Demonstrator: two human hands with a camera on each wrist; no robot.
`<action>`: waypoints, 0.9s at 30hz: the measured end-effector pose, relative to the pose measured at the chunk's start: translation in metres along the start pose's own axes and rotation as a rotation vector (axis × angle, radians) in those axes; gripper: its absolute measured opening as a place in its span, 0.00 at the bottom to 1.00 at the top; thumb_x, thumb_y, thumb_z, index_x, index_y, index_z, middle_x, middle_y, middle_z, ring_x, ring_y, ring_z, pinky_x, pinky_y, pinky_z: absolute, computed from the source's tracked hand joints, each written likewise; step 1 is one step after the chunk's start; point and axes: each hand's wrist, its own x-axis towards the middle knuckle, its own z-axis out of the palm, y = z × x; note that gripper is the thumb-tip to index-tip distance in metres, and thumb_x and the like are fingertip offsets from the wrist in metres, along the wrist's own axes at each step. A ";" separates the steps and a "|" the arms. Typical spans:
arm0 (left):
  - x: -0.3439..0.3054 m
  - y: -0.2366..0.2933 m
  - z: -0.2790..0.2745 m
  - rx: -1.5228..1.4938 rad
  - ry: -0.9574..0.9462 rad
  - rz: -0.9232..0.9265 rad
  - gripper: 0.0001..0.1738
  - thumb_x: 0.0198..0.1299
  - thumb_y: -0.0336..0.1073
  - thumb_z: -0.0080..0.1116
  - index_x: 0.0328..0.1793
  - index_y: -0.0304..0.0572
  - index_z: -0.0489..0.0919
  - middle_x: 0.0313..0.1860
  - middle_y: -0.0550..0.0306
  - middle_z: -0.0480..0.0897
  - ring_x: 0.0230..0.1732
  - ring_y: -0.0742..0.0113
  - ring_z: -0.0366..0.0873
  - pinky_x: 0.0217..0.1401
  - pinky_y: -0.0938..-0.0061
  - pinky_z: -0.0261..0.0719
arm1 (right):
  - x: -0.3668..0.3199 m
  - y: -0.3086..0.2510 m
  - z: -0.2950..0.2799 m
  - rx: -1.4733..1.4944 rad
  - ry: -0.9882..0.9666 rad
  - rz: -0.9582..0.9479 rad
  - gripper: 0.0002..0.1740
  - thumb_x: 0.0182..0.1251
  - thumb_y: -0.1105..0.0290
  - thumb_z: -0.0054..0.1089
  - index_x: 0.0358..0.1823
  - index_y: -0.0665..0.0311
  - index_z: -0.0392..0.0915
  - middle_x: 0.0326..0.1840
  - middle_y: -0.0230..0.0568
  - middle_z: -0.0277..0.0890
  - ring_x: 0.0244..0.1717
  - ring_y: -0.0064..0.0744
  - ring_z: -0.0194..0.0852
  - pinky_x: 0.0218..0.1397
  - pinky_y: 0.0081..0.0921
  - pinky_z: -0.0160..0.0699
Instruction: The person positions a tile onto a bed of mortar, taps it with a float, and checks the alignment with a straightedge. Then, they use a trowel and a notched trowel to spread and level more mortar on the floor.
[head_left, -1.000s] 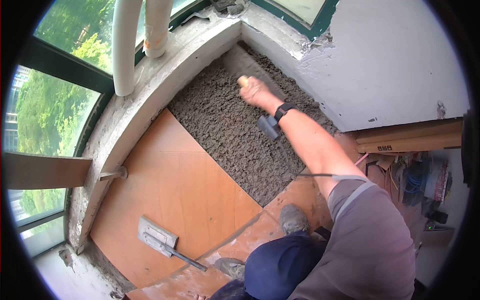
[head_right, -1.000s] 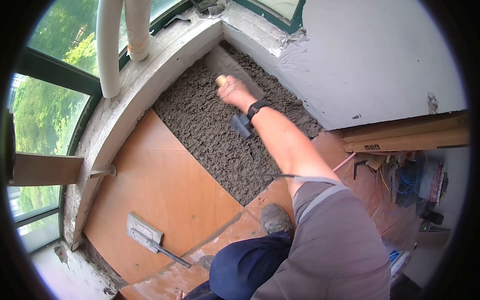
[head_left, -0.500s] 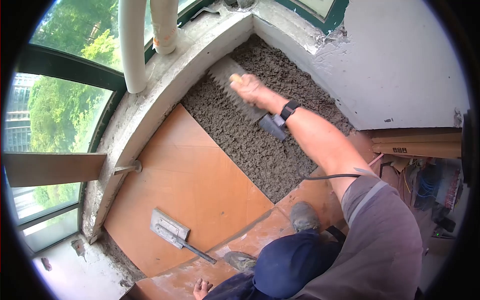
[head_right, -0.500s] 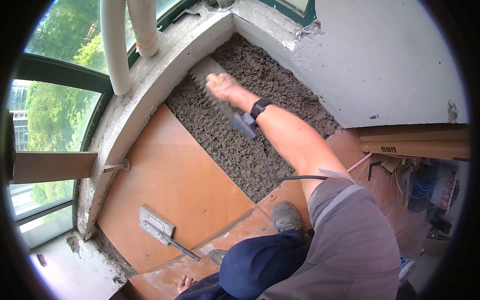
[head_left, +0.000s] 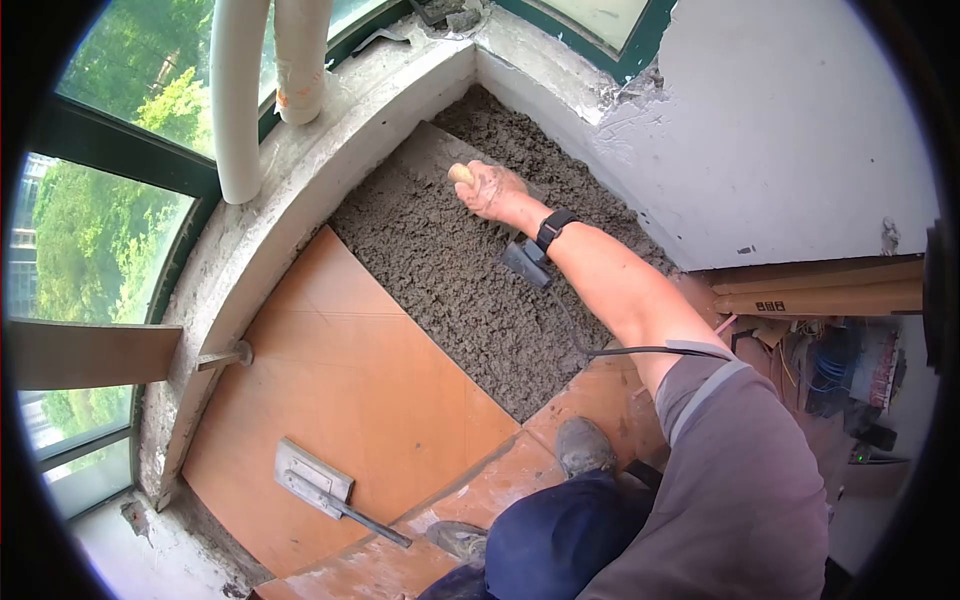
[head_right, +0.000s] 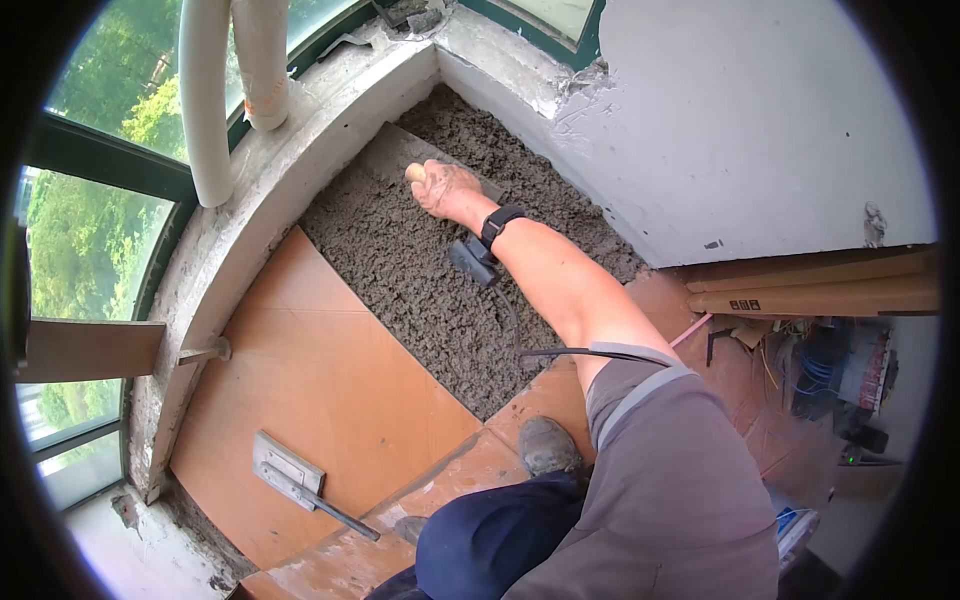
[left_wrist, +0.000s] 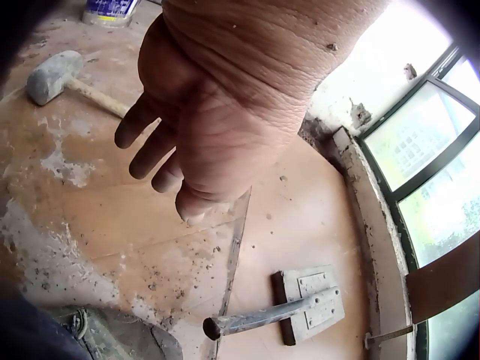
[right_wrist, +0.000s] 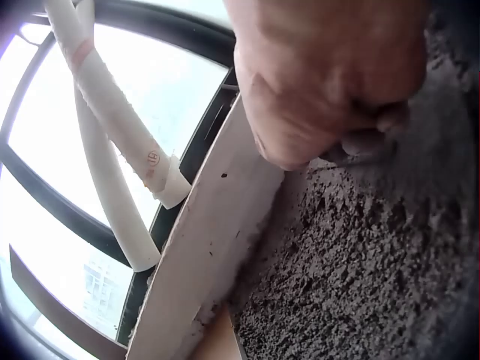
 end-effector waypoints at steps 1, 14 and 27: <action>0.005 -0.005 0.003 -0.038 0.026 -0.021 0.33 0.65 0.42 0.57 0.72 0.39 0.61 0.58 0.43 0.75 0.50 0.50 0.78 0.48 0.56 0.77 | 0.010 0.010 -0.006 -0.015 0.005 0.010 0.26 0.63 0.49 0.49 0.47 0.66 0.75 0.46 0.57 0.79 0.50 0.55 0.77 0.53 0.43 0.76; -0.040 0.074 -0.016 -0.149 0.074 -0.403 0.31 0.67 0.40 0.55 0.72 0.34 0.61 0.48 0.45 0.79 0.41 0.55 0.81 0.41 0.64 0.82 | -0.135 0.092 -0.157 0.114 -0.260 0.440 0.27 0.63 0.43 0.48 0.29 0.63 0.69 0.14 0.28 0.60 0.11 0.23 0.55 0.12 0.27 0.54; 0.050 0.178 -0.008 0.029 -0.109 -0.223 0.32 0.67 0.44 0.53 0.74 0.40 0.61 0.54 0.51 0.77 0.49 0.60 0.79 0.38 0.71 0.77 | -0.399 0.142 -0.072 1.012 0.201 0.627 0.12 0.69 0.59 0.58 0.37 0.58 0.68 0.21 0.26 0.63 0.11 0.15 0.57 0.10 0.16 0.57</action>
